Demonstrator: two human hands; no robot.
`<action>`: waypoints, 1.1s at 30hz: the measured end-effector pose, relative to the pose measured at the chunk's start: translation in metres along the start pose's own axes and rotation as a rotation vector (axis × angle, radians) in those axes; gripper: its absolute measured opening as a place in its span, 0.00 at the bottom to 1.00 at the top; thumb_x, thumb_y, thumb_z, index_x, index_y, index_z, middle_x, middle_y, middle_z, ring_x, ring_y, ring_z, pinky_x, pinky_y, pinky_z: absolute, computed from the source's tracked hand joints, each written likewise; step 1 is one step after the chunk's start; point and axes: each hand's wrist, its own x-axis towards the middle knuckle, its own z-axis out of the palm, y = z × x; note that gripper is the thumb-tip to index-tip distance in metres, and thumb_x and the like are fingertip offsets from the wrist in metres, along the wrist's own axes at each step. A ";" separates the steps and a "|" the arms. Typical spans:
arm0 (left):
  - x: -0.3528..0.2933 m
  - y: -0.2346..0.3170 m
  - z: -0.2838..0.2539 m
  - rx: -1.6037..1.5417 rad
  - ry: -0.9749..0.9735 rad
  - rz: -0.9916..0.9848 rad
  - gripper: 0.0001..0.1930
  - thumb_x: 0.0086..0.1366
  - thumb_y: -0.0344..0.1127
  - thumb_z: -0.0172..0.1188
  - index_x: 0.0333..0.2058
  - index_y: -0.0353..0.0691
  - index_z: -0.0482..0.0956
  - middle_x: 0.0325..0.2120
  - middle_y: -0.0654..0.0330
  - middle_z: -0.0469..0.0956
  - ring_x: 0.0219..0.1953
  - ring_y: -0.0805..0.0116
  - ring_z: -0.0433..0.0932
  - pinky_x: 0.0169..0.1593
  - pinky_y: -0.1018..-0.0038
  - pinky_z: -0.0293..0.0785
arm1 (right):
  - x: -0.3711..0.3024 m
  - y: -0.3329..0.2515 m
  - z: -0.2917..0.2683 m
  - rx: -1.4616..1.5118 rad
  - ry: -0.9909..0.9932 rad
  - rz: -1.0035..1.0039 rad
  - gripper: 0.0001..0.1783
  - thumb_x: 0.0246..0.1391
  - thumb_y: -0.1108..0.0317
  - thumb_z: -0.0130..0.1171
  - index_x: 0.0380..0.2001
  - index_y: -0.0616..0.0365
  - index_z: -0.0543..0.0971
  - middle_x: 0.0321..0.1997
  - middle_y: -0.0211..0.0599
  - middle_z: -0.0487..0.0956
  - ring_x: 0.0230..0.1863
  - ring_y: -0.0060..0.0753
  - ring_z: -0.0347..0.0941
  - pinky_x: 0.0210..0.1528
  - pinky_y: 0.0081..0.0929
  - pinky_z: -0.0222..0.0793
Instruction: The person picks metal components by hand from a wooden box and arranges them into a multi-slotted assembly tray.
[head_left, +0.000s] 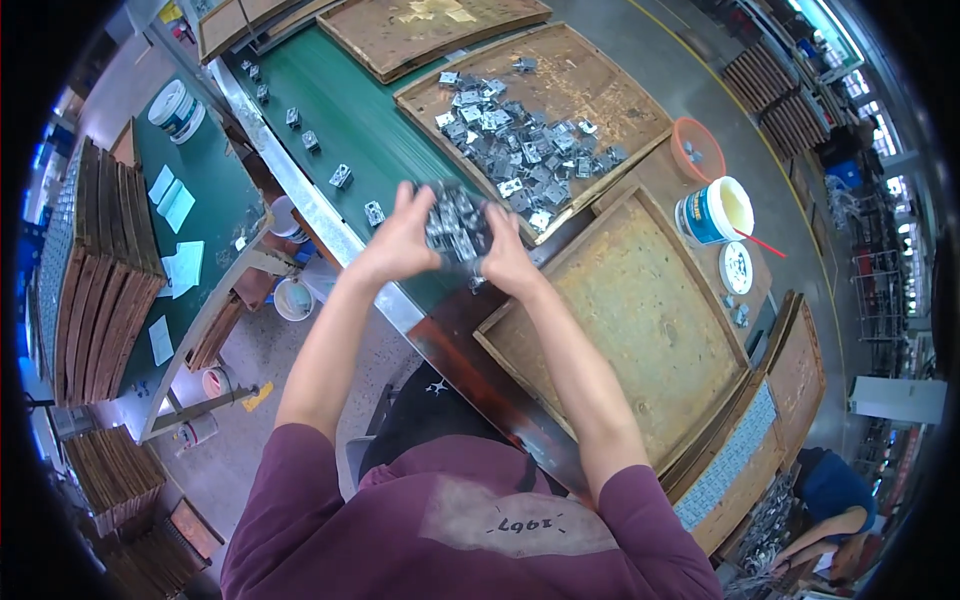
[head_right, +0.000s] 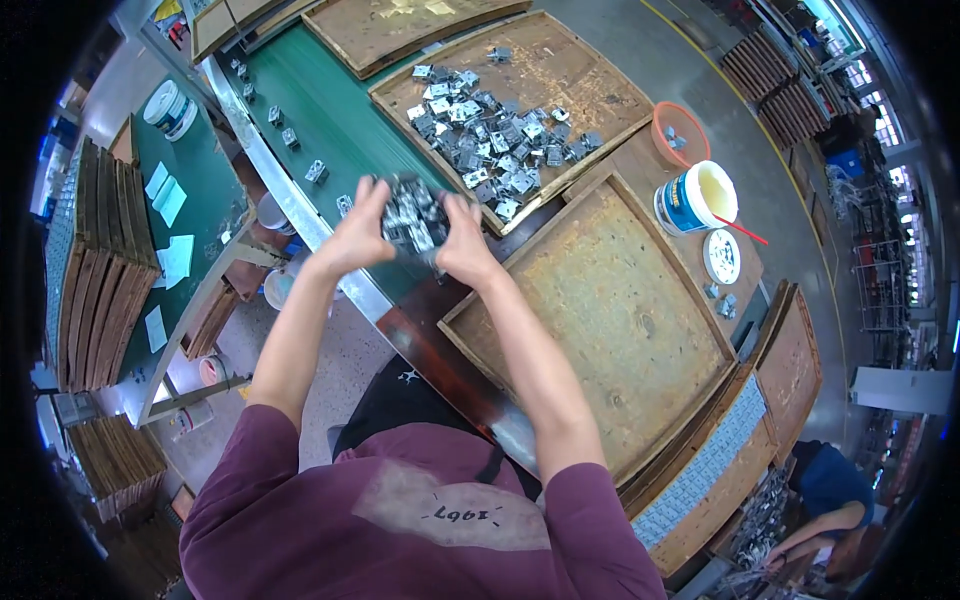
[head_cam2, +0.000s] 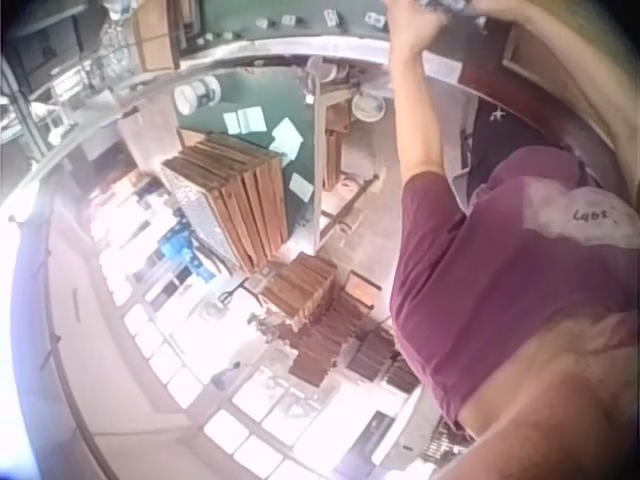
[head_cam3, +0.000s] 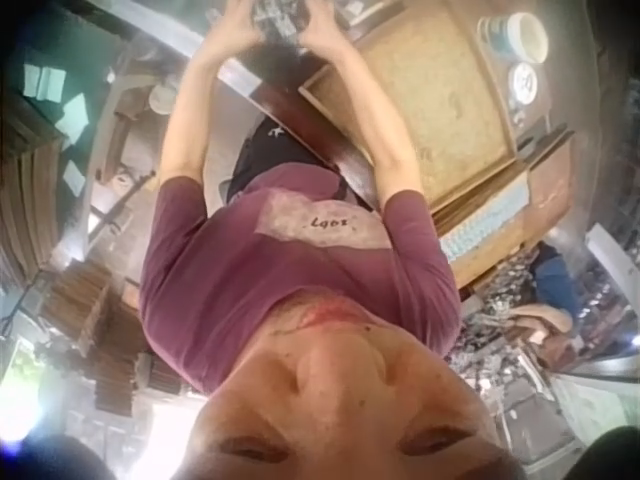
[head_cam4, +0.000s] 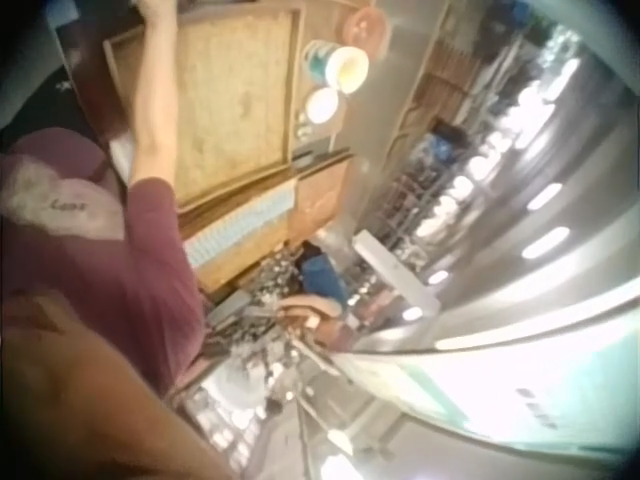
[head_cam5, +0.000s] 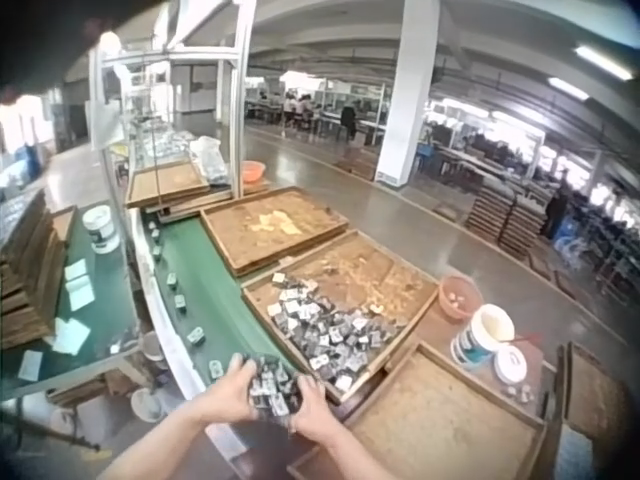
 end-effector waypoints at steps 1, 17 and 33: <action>0.007 0.006 -0.008 -0.046 -0.007 0.006 0.37 0.40 0.26 0.67 0.53 0.37 0.64 0.50 0.45 0.62 0.55 0.42 0.69 0.57 0.63 0.70 | 0.004 -0.001 -0.003 0.051 0.076 -0.009 0.44 0.33 0.64 0.73 0.57 0.62 0.68 0.56 0.48 0.70 0.53 0.56 0.63 0.61 0.44 0.57; 0.020 0.133 0.279 -0.575 -0.193 0.477 0.43 0.47 0.33 0.69 0.62 0.38 0.57 0.59 0.34 0.58 0.60 0.40 0.65 0.63 0.55 0.64 | -0.233 0.032 -0.214 0.261 0.720 0.401 0.45 0.49 0.78 0.61 0.71 0.56 0.57 0.66 0.42 0.66 0.66 0.36 0.62 0.67 0.35 0.59; 0.015 -0.128 -0.021 0.674 0.369 -0.034 0.33 0.47 0.41 0.70 0.55 0.44 0.74 0.58 0.40 0.63 0.60 0.33 0.61 0.64 0.46 0.57 | -0.071 -0.029 0.003 -0.860 -0.193 0.120 0.24 0.46 0.53 0.66 0.47 0.48 0.78 0.39 0.43 0.76 0.47 0.48 0.74 0.57 0.55 0.61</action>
